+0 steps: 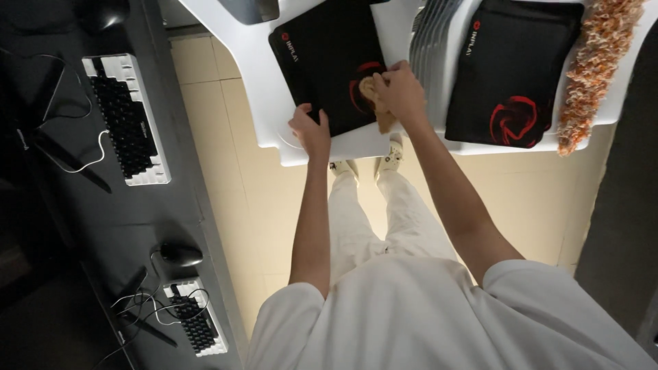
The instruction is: Wiping and dusting multiple mousepads using a spray bottle, cloth, and duster in a computer-filled production environment.
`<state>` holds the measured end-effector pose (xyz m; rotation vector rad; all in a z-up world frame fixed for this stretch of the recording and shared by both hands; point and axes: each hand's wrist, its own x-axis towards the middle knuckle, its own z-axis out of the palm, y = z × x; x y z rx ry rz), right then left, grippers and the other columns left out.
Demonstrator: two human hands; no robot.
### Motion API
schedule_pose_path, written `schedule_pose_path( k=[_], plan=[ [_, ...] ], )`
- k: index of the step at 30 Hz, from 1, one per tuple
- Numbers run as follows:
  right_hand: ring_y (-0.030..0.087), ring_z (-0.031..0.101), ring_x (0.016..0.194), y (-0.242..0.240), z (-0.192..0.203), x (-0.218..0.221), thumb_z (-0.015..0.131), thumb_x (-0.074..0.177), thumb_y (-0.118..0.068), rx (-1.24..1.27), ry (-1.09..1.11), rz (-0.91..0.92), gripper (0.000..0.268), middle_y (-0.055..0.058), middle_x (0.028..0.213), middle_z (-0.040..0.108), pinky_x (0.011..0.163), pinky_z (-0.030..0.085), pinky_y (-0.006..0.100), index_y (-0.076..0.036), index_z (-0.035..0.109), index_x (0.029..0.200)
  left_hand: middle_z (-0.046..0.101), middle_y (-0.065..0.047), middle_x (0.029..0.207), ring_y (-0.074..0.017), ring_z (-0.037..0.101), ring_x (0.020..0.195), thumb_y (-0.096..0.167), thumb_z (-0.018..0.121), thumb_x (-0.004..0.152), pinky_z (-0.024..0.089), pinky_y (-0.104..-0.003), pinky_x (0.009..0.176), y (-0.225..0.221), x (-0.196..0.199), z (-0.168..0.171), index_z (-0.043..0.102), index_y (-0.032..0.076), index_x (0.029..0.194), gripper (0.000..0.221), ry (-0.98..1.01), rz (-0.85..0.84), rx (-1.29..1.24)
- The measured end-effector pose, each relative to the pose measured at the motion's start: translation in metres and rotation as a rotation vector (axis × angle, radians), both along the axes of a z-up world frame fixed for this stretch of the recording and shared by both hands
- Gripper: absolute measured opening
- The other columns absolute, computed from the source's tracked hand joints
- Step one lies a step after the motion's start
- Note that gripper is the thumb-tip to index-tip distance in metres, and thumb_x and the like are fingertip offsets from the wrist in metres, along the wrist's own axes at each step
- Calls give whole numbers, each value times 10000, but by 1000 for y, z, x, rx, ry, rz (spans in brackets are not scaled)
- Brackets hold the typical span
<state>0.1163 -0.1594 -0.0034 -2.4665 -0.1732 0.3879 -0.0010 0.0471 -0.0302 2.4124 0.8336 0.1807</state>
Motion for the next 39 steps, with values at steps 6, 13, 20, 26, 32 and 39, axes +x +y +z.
schedule_pose_path(
  k=[6,13,20,26,32,39],
  plan=[
    [377,709,939,-18,-5,7,680,994,-480,30,250,-119,474,236,1077,703,840,571,470,-14,759,1038,605,-229,1316,-377,611,1223,133,632,974,479,-432,1050,-2,22,-5,408,-39,1440,545,-89,-4,-413],
    [371,708,938,-82,79,-21,639,1031,-409,6,248,-73,404,176,1134,714,860,556,450,-25,761,1061,580,-258,1390,-369,592,1288,49,602,961,451,-400,1091,-61,16,80,408,-22,1454,534,-165,-222,-482],
    [185,596,1267,-195,80,-50,525,1084,-189,869,500,-17,380,79,1378,644,1063,468,338,-29,634,1411,555,-216,1441,-291,583,1345,13,553,983,467,-365,1109,-166,19,176,343,1,1485,544,-135,-504,-872],
    [164,626,1120,-284,15,-76,430,1138,-287,1397,879,-419,425,49,1255,637,967,523,324,-96,543,1501,346,-195,1652,-267,358,1525,-82,514,1033,258,-363,1283,-234,51,199,286,19,1554,578,-229,-858,-1207],
    [157,750,843,-326,82,-68,366,1275,-291,1959,587,84,467,143,1066,758,699,637,272,39,697,1257,478,-186,1544,-272,446,1480,-80,557,958,314,-392,1289,-262,95,157,301,33,1543,649,-186,-917,-1097],
    [207,754,993,-351,28,-82,410,1120,-374,949,509,-798,476,128,1127,743,865,648,344,-4,632,1321,560,-183,1412,-281,645,1167,8,604,965,516,-372,1018,-264,60,-10,364,38,1493,581,79,-690,-789]
  ],
)
